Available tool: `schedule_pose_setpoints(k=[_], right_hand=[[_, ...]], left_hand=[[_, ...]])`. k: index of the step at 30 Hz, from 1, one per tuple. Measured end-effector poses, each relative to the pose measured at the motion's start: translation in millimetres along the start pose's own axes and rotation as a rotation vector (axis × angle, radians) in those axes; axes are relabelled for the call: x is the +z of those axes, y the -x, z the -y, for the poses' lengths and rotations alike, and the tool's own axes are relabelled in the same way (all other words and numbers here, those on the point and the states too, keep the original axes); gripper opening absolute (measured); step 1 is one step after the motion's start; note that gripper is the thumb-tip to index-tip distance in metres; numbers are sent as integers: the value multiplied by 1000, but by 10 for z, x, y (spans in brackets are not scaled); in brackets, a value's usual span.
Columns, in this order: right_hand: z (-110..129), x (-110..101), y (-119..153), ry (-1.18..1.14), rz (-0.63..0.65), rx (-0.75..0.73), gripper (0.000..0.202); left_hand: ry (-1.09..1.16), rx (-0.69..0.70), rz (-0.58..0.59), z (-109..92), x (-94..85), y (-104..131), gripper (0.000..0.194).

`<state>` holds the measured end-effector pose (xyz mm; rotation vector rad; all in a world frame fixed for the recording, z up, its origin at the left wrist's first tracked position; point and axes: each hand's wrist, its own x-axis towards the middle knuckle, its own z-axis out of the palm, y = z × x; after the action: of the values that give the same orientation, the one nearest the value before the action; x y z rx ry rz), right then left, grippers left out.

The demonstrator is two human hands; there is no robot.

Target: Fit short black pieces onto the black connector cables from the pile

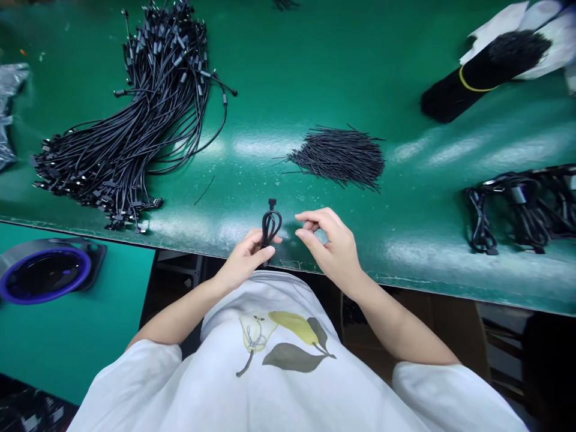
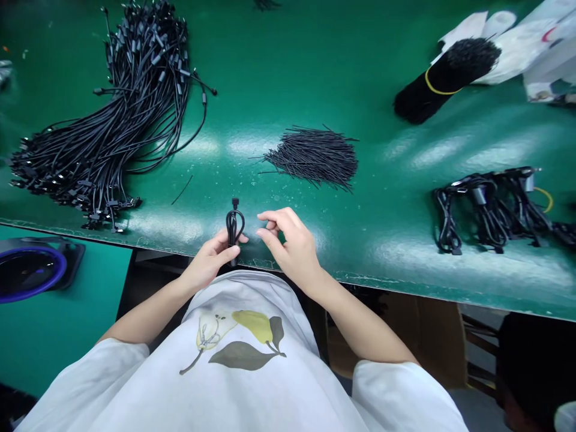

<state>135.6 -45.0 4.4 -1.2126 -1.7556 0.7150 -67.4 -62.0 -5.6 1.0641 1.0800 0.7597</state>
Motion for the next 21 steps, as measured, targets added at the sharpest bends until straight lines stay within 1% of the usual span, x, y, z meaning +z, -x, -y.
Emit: schedule_pose_setpoints(k=[3, 6, 8, 10, 12, 14, 16, 19, 21], right_hand=[[53, 15, -81, -58, 59, 33, 29], [102, 56, -149, -90, 133, 61, 40], [121, 85, -174, -136, 165, 87, 39], [126, 112, -184, -205, 183, 131, 38], [120, 135, -187, -228, 173, 165, 37], [105, 151, -195, -197, 152, 171, 36], [88, 155, -214, -192, 153, 172, 39], [61, 120, -262, -252, 216, 156, 47], [43, 81, -297, -228, 248, 92, 38]], left_hand=[[-121, 69, 50, 3, 16, -4, 27], [-161, 40, 70, 18, 39, 5, 31], [-176, 13, 80, 20, 56, 23, 34], [-127, 4, 116, 18, 75, 44, 37], [-37, 8, 153, 19, 95, 58, 40], [8, 13, 159, 25, 112, 63, 41], [-27, 16, 140, 33, 117, 60, 41], [-141, 24, 121, 42, 106, 53, 39], [-171, 16, 118, 45, 95, 47, 38]])
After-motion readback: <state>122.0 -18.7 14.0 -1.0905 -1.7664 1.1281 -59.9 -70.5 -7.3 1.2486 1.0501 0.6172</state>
